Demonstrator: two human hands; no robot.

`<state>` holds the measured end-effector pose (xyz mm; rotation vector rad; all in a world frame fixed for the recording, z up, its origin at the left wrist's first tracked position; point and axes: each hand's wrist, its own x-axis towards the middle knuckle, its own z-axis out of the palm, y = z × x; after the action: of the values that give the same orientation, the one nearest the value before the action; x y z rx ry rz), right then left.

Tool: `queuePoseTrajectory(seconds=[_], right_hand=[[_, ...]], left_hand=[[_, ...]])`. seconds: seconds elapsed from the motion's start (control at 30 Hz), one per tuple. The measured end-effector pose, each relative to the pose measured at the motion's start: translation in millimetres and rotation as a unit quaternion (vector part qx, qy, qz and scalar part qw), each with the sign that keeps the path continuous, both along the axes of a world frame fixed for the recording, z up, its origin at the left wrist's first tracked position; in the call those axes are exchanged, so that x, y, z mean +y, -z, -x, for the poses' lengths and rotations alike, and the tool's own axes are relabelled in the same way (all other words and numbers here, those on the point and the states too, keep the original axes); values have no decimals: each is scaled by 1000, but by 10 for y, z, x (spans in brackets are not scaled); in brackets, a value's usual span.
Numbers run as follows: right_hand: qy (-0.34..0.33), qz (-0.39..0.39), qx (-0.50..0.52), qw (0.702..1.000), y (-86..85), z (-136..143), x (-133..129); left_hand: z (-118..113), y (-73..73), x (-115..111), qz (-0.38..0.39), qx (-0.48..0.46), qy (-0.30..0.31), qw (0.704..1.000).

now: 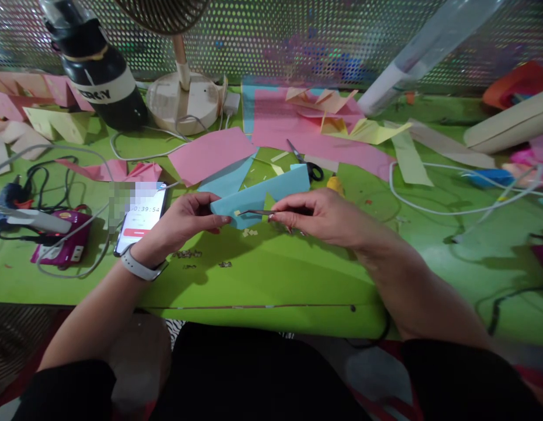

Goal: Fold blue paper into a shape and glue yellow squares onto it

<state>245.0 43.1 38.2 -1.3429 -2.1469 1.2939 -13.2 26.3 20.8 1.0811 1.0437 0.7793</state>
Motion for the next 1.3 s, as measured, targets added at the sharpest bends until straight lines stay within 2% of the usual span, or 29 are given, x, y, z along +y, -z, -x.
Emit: queuePoseTrajectory(seconds=[0.23, 0.63, 1.3], right_hand=[[-11, -43, -28, 999, -20, 3, -20], [-6, -30, -47, 998, -78, 29, -37], [-19, -40, -66, 997, -76, 34, -46]], left_hand=[[-9, 13, 3, -2, 11, 12, 1000], [-13, 41, -3, 3, 23, 32, 999], [-3, 73, 3, -3, 25, 51, 998]])
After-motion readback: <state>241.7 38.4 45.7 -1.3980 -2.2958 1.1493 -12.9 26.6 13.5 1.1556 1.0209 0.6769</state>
